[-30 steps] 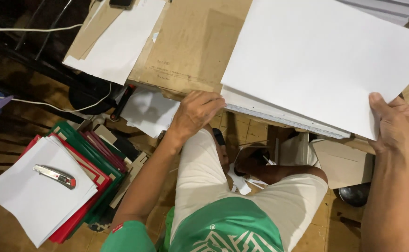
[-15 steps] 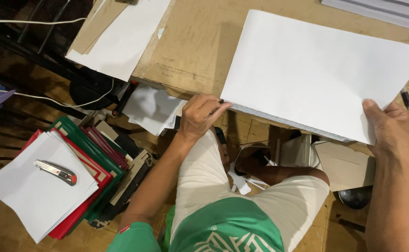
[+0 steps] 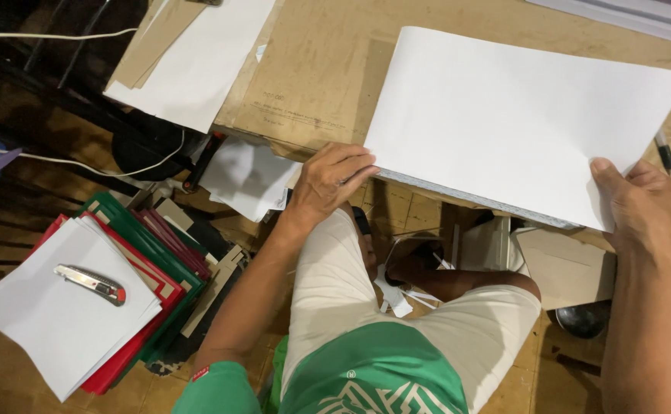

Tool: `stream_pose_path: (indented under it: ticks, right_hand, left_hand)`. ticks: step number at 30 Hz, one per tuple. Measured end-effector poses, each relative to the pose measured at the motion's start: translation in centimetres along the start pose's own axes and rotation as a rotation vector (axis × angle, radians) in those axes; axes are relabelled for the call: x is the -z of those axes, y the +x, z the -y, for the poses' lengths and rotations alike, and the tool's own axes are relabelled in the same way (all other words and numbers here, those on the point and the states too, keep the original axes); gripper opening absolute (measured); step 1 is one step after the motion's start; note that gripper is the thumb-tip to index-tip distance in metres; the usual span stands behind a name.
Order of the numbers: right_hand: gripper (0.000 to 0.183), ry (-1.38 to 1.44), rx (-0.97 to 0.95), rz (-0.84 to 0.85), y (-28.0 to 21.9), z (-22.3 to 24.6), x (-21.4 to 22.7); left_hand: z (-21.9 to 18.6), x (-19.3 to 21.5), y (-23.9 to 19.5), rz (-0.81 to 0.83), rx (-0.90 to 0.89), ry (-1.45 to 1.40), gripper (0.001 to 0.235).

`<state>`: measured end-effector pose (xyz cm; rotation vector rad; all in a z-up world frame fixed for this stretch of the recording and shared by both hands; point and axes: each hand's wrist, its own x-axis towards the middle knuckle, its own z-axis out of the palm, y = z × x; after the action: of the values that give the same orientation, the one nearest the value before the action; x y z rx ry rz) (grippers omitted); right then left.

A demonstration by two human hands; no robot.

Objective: The person organizes a stack of paper, marks a line with a pen, and then trims the edge of the entire stack using scissors.

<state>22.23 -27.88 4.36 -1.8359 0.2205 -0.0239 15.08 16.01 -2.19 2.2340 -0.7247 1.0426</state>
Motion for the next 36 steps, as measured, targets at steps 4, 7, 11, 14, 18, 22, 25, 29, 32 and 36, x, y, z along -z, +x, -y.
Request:
stream_pose_path:
  ticks: [4,7,11,14,18,22,25,29,32,36]
  right_hand:
    - [0.016,-0.111,0.011,-0.035,1.1,-1.4,0.1]
    - [0.024,-0.229,0.043,-0.055,1.6,-1.6,0.1]
    - [0.029,-0.022,0.075,-0.066,3.1,-2.5,0.3]
    - [0.024,0.053,0.052,-0.098,-0.1,1.9,-0.5]
    - [0.025,0.130,0.042,-0.103,-1.2,2.5,-1.5]
    - [0.029,0.195,0.063,-0.085,-1.1,1.5,-1.4]
    - [0.029,0.218,0.078,-0.075,-0.9,1.2,-1.4]
    - [0.032,0.238,0.090,-0.079,-1.4,1.4,-1.5]
    - [0.039,0.199,0.110,-0.075,-0.2,-0.5,-0.9]
    - [0.065,0.214,0.164,-0.153,-2.2,-0.5,0.1]
  left_hand:
    - [-1.6,1.6,1.7,-0.004,0.036,-0.120,0.018]
    - [-0.4,0.9,0.5,0.028,0.126,-0.158,0.016]
    - [-1.2,1.4,2.5,0.073,0.232,-0.207,0.017]
    - [-1.4,2.2,3.0,0.123,0.258,-0.154,0.015]
    - [-1.0,2.0,3.0,0.144,0.290,-0.171,0.014]
    - [-1.5,2.4,3.6,0.152,0.295,-0.183,0.013]
    - [-1.6,2.5,3.8,0.153,0.301,-0.186,0.013]
    - [-1.7,2.5,3.8,0.153,0.315,-0.186,0.013]
    - [-1.9,2.3,4.0,0.139,0.311,-0.187,0.012]
    - [-2.0,2.4,4.1,0.144,0.320,-0.198,0.013]
